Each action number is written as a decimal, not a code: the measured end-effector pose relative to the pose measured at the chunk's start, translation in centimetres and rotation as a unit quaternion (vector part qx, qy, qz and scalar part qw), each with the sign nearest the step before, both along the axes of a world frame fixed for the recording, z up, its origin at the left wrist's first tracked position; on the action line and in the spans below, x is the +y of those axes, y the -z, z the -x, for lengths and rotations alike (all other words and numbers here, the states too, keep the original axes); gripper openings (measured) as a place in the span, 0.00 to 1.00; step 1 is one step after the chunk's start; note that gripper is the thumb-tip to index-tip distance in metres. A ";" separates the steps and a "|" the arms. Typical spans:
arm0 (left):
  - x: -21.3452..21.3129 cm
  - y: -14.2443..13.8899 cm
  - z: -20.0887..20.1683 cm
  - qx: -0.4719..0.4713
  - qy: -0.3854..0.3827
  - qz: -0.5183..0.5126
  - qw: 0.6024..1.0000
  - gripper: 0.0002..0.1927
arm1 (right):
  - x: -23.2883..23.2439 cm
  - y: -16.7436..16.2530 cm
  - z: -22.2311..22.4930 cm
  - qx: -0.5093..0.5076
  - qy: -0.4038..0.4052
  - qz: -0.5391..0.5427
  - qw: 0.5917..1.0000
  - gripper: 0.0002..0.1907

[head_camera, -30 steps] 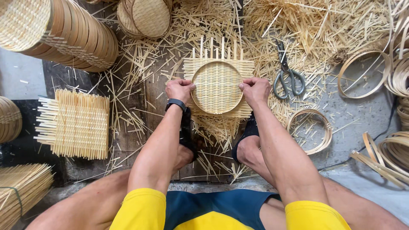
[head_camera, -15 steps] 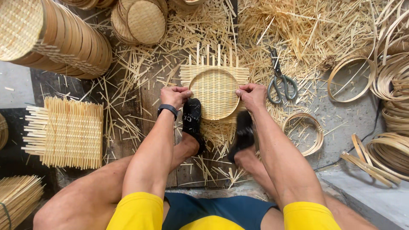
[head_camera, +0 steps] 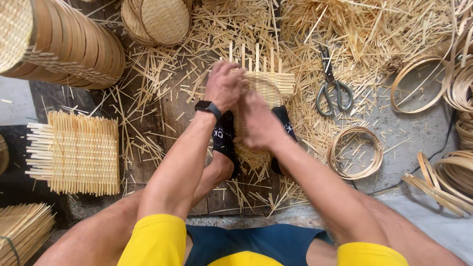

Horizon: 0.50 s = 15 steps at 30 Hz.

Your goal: The person sits on the floor of a bamboo workshop and assembles round woven bamboo basket lids. They press a woven bamboo disc into a bent bamboo rim, trim excess strips with scissors, tap the rim into place on a wooden form, and stack finished lids with a pile of completed baskets.

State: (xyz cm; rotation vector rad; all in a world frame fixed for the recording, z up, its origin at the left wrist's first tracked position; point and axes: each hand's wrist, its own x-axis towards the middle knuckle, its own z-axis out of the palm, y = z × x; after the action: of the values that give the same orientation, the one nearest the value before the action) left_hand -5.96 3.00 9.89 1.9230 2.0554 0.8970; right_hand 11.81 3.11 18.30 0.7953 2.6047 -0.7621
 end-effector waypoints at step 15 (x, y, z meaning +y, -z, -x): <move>2.4 1.6 -0.7 -0.312 -0.071 0.081 0.944 0.09 | -2.7 8.6 -0.7 0.136 -0.038 -0.193 0.971 0.50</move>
State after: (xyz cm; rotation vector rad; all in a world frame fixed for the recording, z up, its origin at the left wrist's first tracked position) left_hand -5.22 5.41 8.25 1.2012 1.8123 1.1428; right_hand 12.46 0.40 9.72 0.7264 3.0666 -0.3636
